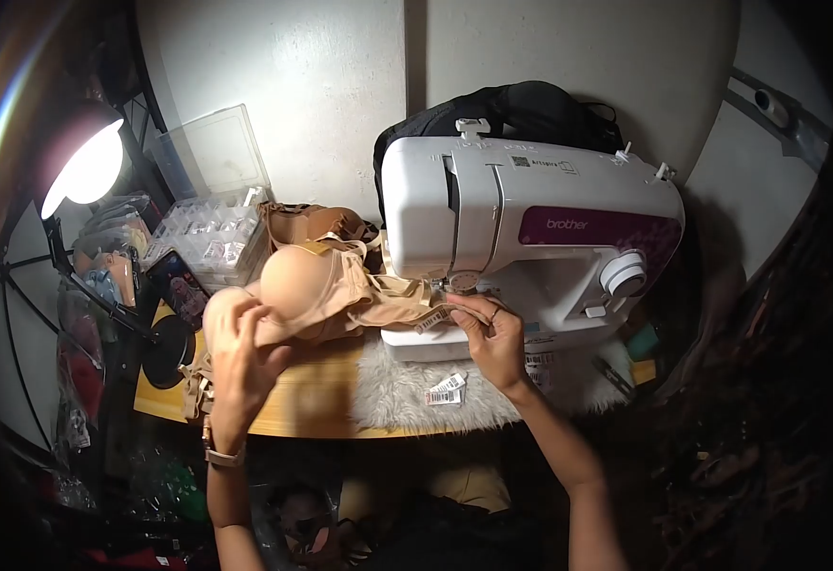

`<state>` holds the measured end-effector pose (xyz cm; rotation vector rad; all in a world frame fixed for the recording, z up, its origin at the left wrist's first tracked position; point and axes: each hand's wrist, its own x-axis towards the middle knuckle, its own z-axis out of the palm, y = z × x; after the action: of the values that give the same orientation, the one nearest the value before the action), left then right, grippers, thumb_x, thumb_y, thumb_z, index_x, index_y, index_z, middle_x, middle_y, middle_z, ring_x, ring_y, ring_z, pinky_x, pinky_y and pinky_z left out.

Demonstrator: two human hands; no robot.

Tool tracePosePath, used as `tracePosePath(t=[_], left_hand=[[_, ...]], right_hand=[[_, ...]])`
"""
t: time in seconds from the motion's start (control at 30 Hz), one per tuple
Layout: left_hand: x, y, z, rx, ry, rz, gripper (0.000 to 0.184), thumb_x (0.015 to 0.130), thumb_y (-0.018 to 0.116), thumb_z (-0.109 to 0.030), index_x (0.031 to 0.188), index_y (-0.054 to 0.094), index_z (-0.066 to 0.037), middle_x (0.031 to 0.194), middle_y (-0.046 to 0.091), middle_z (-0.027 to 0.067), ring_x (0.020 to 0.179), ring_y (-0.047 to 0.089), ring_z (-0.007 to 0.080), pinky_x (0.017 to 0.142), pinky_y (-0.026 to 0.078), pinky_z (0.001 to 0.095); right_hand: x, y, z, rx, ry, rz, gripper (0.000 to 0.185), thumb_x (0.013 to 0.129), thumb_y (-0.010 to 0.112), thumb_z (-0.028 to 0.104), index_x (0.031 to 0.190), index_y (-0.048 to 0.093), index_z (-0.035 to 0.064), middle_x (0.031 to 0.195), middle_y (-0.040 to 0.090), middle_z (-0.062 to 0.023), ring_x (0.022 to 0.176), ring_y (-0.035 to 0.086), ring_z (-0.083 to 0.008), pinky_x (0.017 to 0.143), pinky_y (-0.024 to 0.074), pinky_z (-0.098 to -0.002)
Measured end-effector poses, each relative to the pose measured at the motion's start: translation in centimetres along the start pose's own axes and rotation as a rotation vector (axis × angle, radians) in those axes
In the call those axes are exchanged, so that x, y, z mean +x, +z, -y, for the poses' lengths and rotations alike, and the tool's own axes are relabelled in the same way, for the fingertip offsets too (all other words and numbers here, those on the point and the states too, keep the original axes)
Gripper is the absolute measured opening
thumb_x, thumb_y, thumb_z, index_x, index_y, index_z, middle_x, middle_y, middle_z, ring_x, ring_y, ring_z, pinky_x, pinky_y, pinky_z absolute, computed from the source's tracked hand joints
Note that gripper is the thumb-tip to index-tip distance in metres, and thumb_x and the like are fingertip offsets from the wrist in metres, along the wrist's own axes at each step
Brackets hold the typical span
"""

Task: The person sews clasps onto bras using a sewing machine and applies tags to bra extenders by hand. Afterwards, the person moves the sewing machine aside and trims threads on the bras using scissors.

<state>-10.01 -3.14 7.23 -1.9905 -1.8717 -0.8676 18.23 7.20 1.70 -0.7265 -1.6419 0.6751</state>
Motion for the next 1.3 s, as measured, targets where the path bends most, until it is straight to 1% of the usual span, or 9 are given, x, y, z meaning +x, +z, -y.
tracePosePath(t=[0.07,0.13,0.27,0.47,0.6,0.67,0.7,0.87,1.3], left_hand=[[1.0,1.2,-3.9,-0.175,0.068,0.005,0.047,0.068,0.075,-0.009,0.111,0.055,-0.004,0.114,0.053,0.0144,0.103,0.051,0.0317,0.089,0.043,0.0398],[2.8,3.2,-6.6,-0.423,0.243,0.035,0.032,0.071,0.072,-0.009,0.102,0.062,-0.004,0.1,0.062,0.0098,0.095,0.056,0.0292,0.083,0.046,0.0373],[5.9,7.2,-9.2,-0.652,0.346,0.156,0.023,0.076,0.064,-0.006,0.098,0.063,-0.001,0.088,0.062,0.0147,0.085,0.057,0.0324,0.072,0.047,0.0393],[6.6,6.9,-10.0,-0.698,0.259,0.264,0.008,0.075,0.06,-0.003,0.083,0.063,0.0,0.071,0.06,0.0167,0.07,0.057,0.0365,0.066,0.047,0.0417],[6.0,7.0,-9.4,-0.588,0.324,0.234,0.007,0.075,0.059,-0.003,0.081,0.063,-0.003,0.076,0.061,0.0138,0.076,0.057,0.0324,0.066,0.045,0.0399],[5.6,5.9,-9.3,-0.306,0.384,0.036,0.009,0.073,0.067,-0.007,0.08,0.063,-0.004,0.081,0.063,0.0073,0.077,0.058,0.0261,0.066,0.046,0.0358],[5.2,5.8,-8.8,-0.307,0.419,-0.05,0.013,0.07,0.06,-0.004,0.082,0.062,-0.006,0.09,0.06,0.0048,0.088,0.054,0.0223,0.072,0.042,0.034],[1.2,8.9,-6.8,-0.017,0.644,-0.441,0.025,0.07,0.063,-0.008,0.094,0.068,-0.004,0.102,0.06,0.0088,0.092,0.057,0.0231,0.075,0.046,0.0346],[-1.5,9.9,-7.9,-0.047,0.507,-0.163,0.037,0.072,0.057,-0.006,0.106,0.059,0.007,0.102,0.059,0.0163,0.094,0.058,0.028,0.078,0.048,0.0372]], right_hand=[[0.1,0.3,-0.3,0.029,0.11,0.048,0.021,0.085,0.061,-0.001,0.105,0.064,-0.0035,0.094,0.066,-0.009,0.084,0.061,-0.012,0.074,0.0482,-0.0221],[0.0,0.4,0.0,0.049,0.138,0.044,0.022,0.086,0.059,0.0,0.107,0.061,-0.0062,0.097,0.066,-0.0097,0.086,0.062,-0.0121,0.077,0.0498,-0.0228],[-0.1,0.6,-0.1,0.128,0.096,0.033,0.023,0.085,0.059,-0.005,0.107,0.06,-0.0064,0.097,0.067,-0.0124,0.087,0.064,-0.014,0.079,0.0514,-0.0254],[-0.1,0.5,1.2,-0.001,0.051,0.046,0.028,0.082,0.062,-0.006,0.109,0.061,-0.0028,0.096,0.068,-0.0107,0.086,0.064,-0.0129,0.077,0.0494,-0.0245],[0.4,-0.8,2.5,-0.156,-0.049,0.171,0.034,0.079,0.069,0.003,0.112,0.062,0.0013,0.1,0.067,-0.0132,0.09,0.064,-0.0171,0.078,0.0485,-0.0264],[1.2,-2.6,2.7,-0.314,-0.008,0.24,0.033,0.078,0.069,0.005,0.11,0.063,0.001,0.104,0.065,-0.0144,0.094,0.063,-0.0222,0.081,0.0483,-0.03],[1.5,-3.3,2.7,-0.474,0.034,0.31,0.032,0.077,0.07,0.008,0.108,0.064,0.0008,0.108,0.063,-0.0155,0.098,0.061,-0.0273,0.084,0.0481,-0.0335],[1.6,-3.4,1.0,-0.475,-0.144,0.435,0.035,0.078,0.068,0.014,0.111,0.063,0.0045,0.107,0.062,-0.0124,0.098,0.057,-0.0292,0.088,0.0446,-0.0357],[1.1,-2.6,2.5,-0.709,-0.205,0.493,0.029,0.081,0.064,0.012,0.109,0.065,0.0052,0.108,0.059,-0.0098,0.097,0.054,-0.0253,0.087,0.0416,-0.0355]])
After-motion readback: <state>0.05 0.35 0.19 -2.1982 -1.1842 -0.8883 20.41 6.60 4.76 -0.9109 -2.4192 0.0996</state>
